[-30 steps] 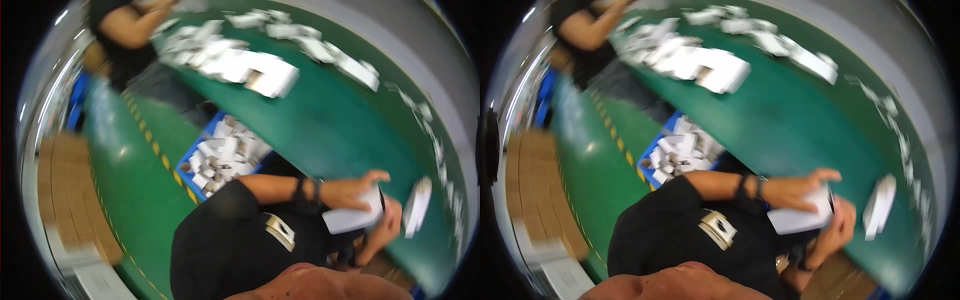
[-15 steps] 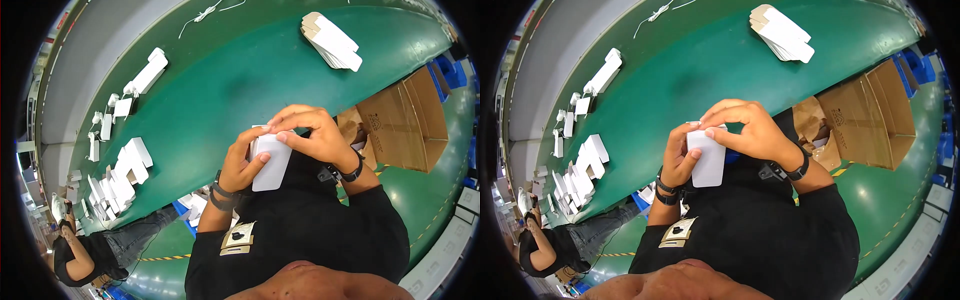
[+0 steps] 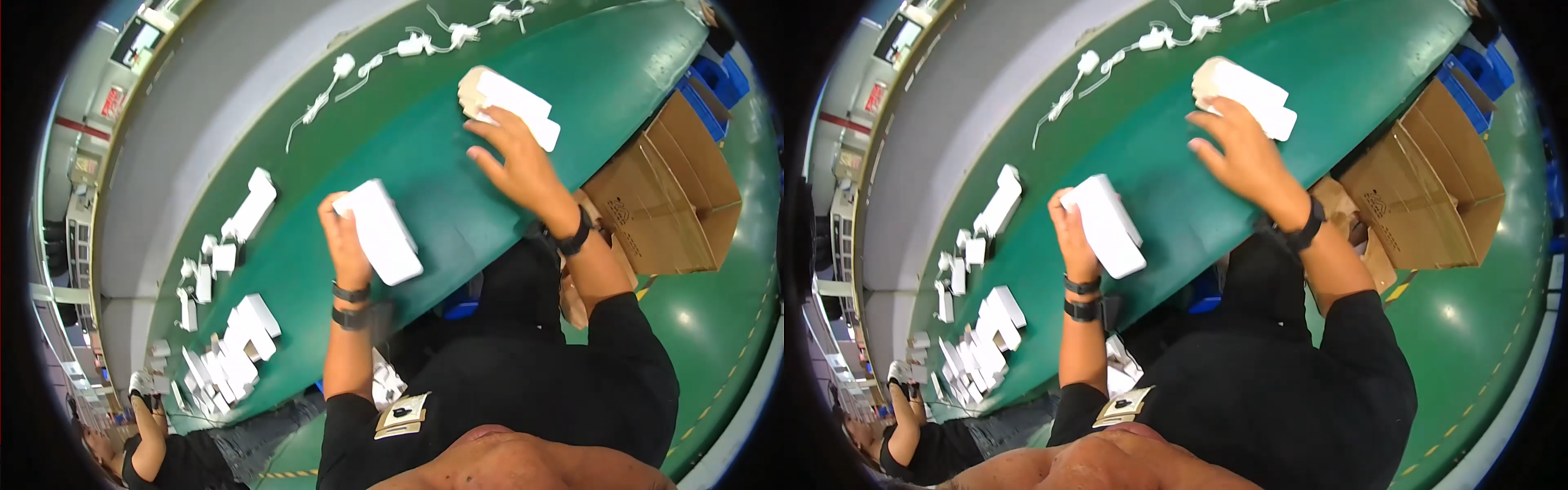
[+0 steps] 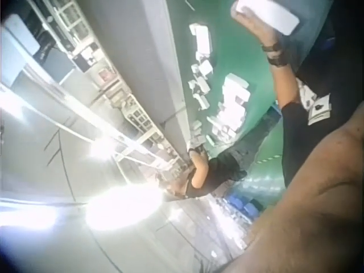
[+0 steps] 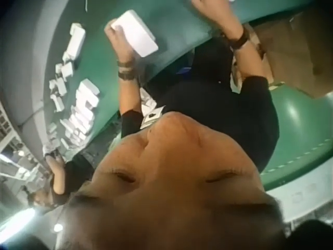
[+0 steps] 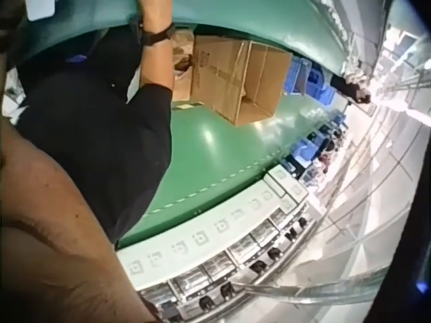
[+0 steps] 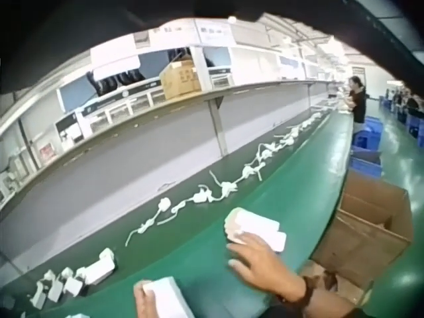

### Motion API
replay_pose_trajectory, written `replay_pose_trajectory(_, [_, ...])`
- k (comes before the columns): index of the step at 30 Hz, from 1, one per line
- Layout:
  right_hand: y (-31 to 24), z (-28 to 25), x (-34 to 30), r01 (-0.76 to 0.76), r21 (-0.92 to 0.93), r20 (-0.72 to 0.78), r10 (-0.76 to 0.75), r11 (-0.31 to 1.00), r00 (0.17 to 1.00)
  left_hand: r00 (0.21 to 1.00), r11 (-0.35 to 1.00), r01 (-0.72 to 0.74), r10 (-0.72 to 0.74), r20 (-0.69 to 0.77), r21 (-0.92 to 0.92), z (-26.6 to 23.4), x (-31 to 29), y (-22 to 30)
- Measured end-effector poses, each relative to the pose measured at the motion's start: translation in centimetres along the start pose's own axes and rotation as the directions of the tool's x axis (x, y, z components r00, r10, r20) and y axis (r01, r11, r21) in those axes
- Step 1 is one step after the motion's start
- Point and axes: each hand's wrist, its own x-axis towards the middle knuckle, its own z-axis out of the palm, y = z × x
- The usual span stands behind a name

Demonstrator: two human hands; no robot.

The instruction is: Fold and assemble white cardboard packaging boxes on a production line conveyor belt.

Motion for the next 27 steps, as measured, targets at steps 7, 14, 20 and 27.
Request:
replay_pose_trajectory(7, [8.3, -3.4, 1.1, -0.102, -0.561, -0.017, 0.112, 0.822, 0.994, 0.911, 0.961, 0.144, -0.222, -0.347, -0.238, -6.6, 16.4, -3.4])
replay_pose_trajectory(14, [7.6, -3.5, 2.8, -0.068, -0.610, -0.106, 0.003, 0.789, 0.994, 0.785, 0.894, 0.426, -0.289, -0.547, 0.140, -13.1, 16.2, -4.5])
replay_pose_trajectory(20, [-2.4, -4.8, 0.1, 0.010, -0.483, -0.405, -0.233, 0.876, 0.884, 0.990, 0.916, 0.142, -0.122, 0.076, -0.374, 7.6, 3.6, 4.2])
replay_pose_trajectory(27, [-10.0, 0.4, -4.8, 0.232, 0.237, -0.089, -0.217, 0.943, 0.972, 0.985, 0.920, 0.117, -0.059, 0.162, -0.375, 10.3, -4.1, 2.8])
